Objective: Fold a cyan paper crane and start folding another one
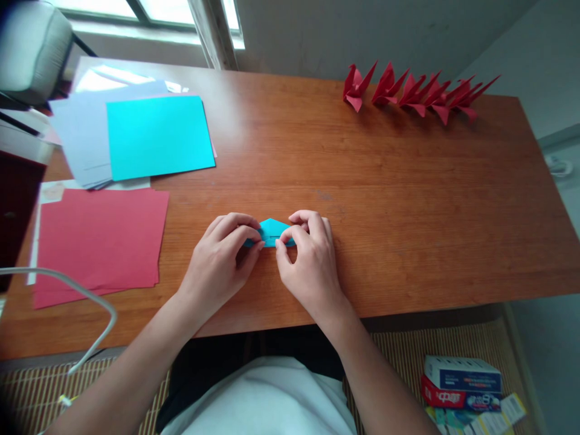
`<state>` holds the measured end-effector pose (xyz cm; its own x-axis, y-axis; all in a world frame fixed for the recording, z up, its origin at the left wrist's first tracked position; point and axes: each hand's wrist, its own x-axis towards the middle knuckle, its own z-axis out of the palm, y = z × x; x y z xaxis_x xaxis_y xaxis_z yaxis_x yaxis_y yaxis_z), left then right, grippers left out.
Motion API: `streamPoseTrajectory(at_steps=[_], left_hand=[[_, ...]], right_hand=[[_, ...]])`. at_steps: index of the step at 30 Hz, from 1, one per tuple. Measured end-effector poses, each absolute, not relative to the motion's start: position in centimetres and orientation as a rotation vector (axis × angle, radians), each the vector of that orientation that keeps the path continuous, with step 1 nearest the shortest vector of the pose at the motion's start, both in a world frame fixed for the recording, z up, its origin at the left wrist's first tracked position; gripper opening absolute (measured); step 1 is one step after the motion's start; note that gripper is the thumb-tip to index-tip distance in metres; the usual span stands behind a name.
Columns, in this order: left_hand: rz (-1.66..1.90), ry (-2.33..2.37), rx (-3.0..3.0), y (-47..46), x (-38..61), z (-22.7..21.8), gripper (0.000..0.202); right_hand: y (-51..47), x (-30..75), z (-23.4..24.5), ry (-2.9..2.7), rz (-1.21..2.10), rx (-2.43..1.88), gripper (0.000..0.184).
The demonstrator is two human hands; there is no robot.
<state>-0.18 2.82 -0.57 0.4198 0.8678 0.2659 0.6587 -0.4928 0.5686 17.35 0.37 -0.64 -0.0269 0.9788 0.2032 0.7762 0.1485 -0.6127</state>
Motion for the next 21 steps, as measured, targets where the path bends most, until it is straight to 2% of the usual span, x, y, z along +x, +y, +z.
streamPoseTrajectory(at_steps=[21], left_hand=[[0.732,1.308,2.311,2.82,-0.21,-0.56,0.011]], right_hand=[[0.36,17.27,-0.55,-1.876,0.43,-1.671,0.01]])
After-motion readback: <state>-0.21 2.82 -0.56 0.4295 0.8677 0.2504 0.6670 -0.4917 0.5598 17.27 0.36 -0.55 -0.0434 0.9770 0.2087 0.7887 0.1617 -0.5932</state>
